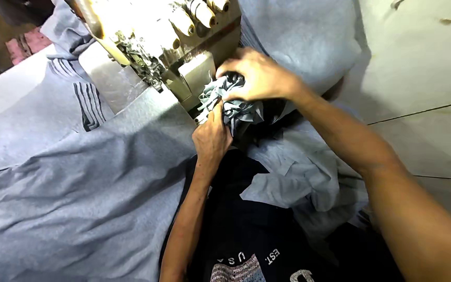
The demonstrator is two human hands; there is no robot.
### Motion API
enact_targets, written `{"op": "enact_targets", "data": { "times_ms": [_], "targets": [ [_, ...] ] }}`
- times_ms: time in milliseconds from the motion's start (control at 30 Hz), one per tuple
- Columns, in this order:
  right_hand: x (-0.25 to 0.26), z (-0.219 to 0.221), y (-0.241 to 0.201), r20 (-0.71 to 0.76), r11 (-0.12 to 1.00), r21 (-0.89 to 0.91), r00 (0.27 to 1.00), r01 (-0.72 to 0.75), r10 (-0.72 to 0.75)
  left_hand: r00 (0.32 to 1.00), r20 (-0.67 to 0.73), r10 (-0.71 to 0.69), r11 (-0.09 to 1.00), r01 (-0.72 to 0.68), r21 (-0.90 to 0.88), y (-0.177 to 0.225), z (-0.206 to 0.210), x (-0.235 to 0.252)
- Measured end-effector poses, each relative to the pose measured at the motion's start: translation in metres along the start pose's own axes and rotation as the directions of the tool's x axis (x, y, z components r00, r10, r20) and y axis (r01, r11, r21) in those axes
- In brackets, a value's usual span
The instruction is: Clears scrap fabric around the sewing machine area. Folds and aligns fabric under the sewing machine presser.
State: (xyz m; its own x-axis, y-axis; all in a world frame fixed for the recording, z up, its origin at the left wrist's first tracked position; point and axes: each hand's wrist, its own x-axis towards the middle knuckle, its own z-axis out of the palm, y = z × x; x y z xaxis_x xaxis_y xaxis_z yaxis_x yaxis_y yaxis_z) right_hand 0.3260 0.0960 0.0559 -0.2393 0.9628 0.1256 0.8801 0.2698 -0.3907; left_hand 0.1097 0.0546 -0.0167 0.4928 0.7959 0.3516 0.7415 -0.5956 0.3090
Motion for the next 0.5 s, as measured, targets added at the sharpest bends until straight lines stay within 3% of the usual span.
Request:
{"op": "enact_targets", "data": {
  "times_ms": [100,200,333,500],
  "targets": [
    [0.004,0.017,-0.005,-0.002,0.999,0.024,0.999,-0.045,0.045,1.000,-0.011,0.015,1.000,-0.015,-0.015,-0.002,0.001,-0.001],
    [0.009,0.006,0.003,-0.122,0.984,0.130,0.983,-0.119,0.135,1.000,-0.012,0.029,0.999,-0.029,-0.031,-0.004,0.001,-0.002],
    [0.012,-0.009,0.036,-0.285,0.920,0.391,0.954,0.031,0.089,0.999,-0.023,0.032,0.998,-0.033,-0.046,-0.004,0.001,-0.003],
    [0.009,-0.013,0.052,-0.277,0.726,0.680,0.952,0.102,0.127,0.999,-0.038,0.036,0.998,-0.038,-0.045,-0.005,0.001,-0.004]
  ]
}}
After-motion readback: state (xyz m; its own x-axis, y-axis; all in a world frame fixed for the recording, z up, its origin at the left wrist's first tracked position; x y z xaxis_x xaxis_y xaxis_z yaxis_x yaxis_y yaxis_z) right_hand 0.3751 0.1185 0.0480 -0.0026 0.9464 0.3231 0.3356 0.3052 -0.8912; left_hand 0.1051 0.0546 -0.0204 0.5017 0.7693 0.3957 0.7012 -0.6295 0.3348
